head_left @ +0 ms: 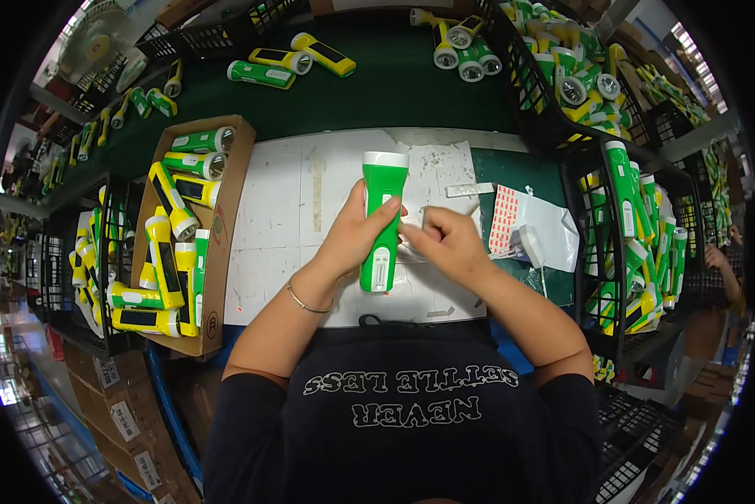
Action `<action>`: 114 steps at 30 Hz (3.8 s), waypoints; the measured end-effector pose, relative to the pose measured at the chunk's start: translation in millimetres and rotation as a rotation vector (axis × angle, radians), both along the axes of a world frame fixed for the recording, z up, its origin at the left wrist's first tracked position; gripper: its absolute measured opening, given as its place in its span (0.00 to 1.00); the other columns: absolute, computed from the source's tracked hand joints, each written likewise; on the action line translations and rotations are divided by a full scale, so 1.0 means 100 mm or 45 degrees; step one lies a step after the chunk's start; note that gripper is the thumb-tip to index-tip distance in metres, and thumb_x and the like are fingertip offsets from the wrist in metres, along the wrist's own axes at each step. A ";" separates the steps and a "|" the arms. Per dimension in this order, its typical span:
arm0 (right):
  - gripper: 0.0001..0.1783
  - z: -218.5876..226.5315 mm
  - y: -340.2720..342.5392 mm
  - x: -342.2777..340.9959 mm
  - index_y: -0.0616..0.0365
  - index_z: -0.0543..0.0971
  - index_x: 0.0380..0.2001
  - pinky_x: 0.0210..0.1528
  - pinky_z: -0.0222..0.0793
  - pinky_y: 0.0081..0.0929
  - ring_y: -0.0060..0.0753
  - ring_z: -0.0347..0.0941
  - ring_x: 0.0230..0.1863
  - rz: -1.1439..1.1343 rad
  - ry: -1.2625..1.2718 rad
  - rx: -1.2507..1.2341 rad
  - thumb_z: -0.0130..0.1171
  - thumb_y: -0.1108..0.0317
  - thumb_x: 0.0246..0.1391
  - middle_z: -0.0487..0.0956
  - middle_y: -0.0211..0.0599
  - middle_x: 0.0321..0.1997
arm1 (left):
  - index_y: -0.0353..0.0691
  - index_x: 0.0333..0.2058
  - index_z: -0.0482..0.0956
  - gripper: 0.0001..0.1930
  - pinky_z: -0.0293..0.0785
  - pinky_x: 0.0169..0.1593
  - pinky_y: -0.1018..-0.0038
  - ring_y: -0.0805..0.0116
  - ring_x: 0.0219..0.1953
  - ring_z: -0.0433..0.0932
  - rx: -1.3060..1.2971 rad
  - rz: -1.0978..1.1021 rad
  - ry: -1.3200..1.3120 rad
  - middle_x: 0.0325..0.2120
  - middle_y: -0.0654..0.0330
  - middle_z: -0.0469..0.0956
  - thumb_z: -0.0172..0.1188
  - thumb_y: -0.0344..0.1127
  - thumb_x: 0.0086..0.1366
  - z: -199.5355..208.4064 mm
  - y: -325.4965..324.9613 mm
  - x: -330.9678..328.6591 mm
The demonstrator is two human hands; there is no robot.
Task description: Assemble and label portable flashlights on a production line.
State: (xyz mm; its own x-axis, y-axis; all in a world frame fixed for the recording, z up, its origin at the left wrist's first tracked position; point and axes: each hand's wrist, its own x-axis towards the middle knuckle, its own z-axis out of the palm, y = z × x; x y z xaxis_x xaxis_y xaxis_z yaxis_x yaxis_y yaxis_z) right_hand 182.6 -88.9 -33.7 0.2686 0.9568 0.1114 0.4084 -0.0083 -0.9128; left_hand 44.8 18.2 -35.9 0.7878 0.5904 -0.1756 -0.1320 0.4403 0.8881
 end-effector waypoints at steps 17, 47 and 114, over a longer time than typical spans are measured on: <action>0.32 0.34 0.17 0.48 0.55 0.68 0.52 0.24 0.52 0.10 0.08 0.58 0.24 0.315 0.219 -0.352 0.67 0.66 0.41 0.69 0.22 0.29 | 0.32 0.53 0.58 0.29 0.71 0.43 0.62 0.44 0.40 0.74 1.239 -0.265 0.522 0.39 0.41 0.72 0.58 0.37 0.57 0.25 -0.07 -0.15; 0.13 -0.42 0.28 -0.12 0.53 0.73 0.35 0.31 0.71 0.34 0.42 0.74 0.32 0.002 -0.624 -0.104 0.58 0.62 0.47 0.74 0.36 0.39 | 0.32 0.52 0.60 0.32 0.70 0.47 0.73 0.64 0.45 0.73 0.607 -0.082 0.532 0.42 0.50 0.72 0.64 0.38 0.53 -0.22 0.22 -0.40; 0.10 -0.13 0.18 0.13 0.63 0.76 0.23 0.24 0.60 0.13 0.13 0.67 0.23 -0.016 0.636 -0.307 0.62 0.67 0.47 0.74 0.26 0.20 | 0.36 0.54 0.59 0.32 0.70 0.45 0.62 0.47 0.42 0.72 1.448 0.327 0.726 0.43 0.46 0.67 0.62 0.37 0.52 -0.26 0.02 -0.18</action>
State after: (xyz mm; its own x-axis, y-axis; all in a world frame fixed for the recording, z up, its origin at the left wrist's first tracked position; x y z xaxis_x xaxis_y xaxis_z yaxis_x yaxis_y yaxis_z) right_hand 196.1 -71.0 -46.9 0.2438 0.9359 -0.2544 -0.0751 -0.2433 -0.9670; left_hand 27.1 20.1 -61.6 0.6114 0.7508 0.2499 0.4182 -0.5747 0.7035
